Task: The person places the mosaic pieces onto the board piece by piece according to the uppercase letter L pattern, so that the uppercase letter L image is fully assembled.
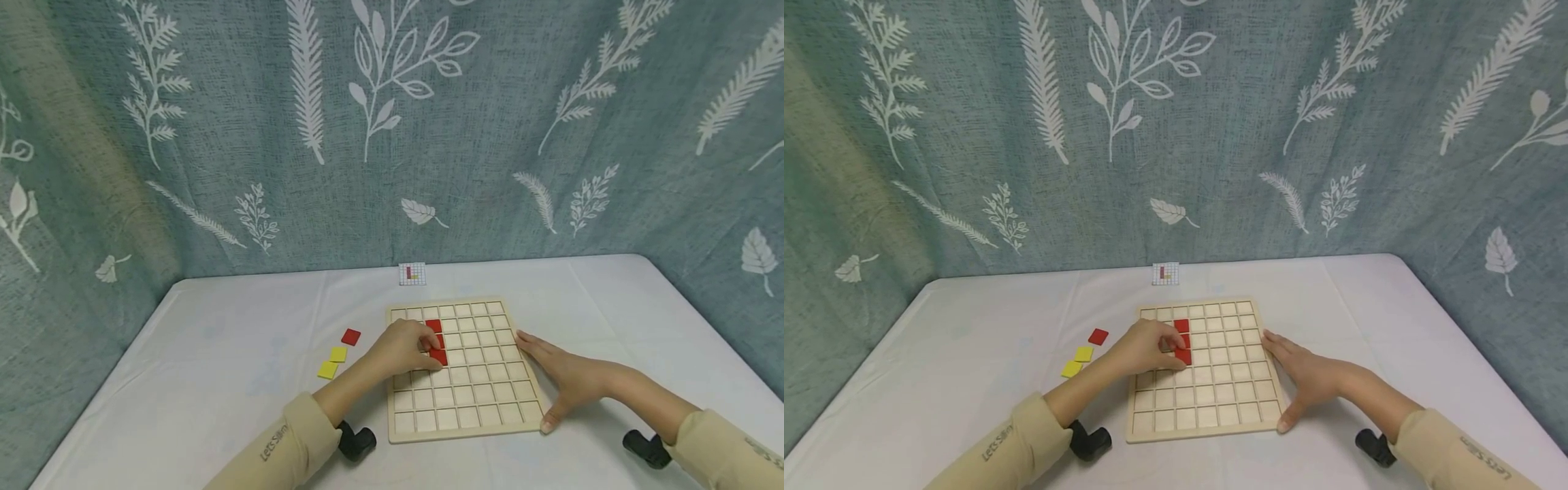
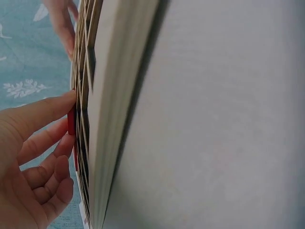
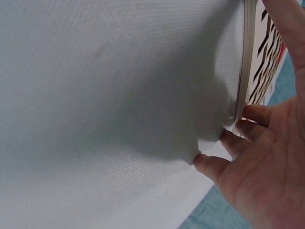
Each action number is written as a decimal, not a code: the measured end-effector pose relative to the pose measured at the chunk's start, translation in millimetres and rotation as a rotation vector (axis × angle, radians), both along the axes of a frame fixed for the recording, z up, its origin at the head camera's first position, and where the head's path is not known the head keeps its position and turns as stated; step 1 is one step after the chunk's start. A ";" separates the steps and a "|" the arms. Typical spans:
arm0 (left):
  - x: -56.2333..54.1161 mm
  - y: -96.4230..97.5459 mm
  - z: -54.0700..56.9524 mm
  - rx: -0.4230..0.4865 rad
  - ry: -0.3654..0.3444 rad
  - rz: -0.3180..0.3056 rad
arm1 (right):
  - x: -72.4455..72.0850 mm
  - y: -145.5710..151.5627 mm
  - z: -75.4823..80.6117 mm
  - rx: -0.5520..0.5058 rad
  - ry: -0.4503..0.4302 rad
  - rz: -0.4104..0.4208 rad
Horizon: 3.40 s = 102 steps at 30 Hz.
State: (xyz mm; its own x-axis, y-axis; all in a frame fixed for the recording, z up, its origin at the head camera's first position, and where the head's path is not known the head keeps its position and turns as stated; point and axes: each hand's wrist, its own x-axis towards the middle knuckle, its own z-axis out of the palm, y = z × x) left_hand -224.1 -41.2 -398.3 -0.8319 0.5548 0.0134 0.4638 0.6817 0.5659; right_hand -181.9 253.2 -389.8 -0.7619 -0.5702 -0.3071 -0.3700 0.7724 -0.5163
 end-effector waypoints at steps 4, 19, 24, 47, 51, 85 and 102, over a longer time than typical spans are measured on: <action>0.4 1.1 0.9 -0.020 0.011 -0.001 | -0.2 0.3 -0.2 -0.004 -0.001 0.005; 0.7 1.8 1.2 -0.073 0.023 0.019 | -2.0 0.3 -0.2 -0.003 0.001 0.000; 2.1 2.0 3.5 -0.097 0.050 0.011 | -2.2 0.3 -0.5 -0.013 -0.014 -0.001; 1.5 -15.1 16.3 0.219 -0.343 -0.269 | -2.4 -0.7 -1.5 0.007 0.002 -0.002; 0.9 -20.8 14.5 0.233 -0.361 -0.283 | -2.0 -1.3 -0.6 0.011 0.006 -0.002; -3.0 -134.0 16.8 0.218 -0.269 -0.002 | -2.7 0.0 -2.0 0.006 0.008 0.007; -9.8 -147.8 9.5 0.221 -0.270 0.087 | -1.6 0.6 -1.8 -0.006 0.010 -0.001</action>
State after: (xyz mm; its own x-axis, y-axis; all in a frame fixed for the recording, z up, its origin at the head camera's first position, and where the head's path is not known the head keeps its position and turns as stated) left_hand -233.9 -189.0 -388.9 -0.8657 0.4902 -0.1014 0.2233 0.5595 0.7981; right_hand -183.5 253.8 -391.6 -0.7657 -0.5713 -0.2956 -0.3744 0.7695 -0.5175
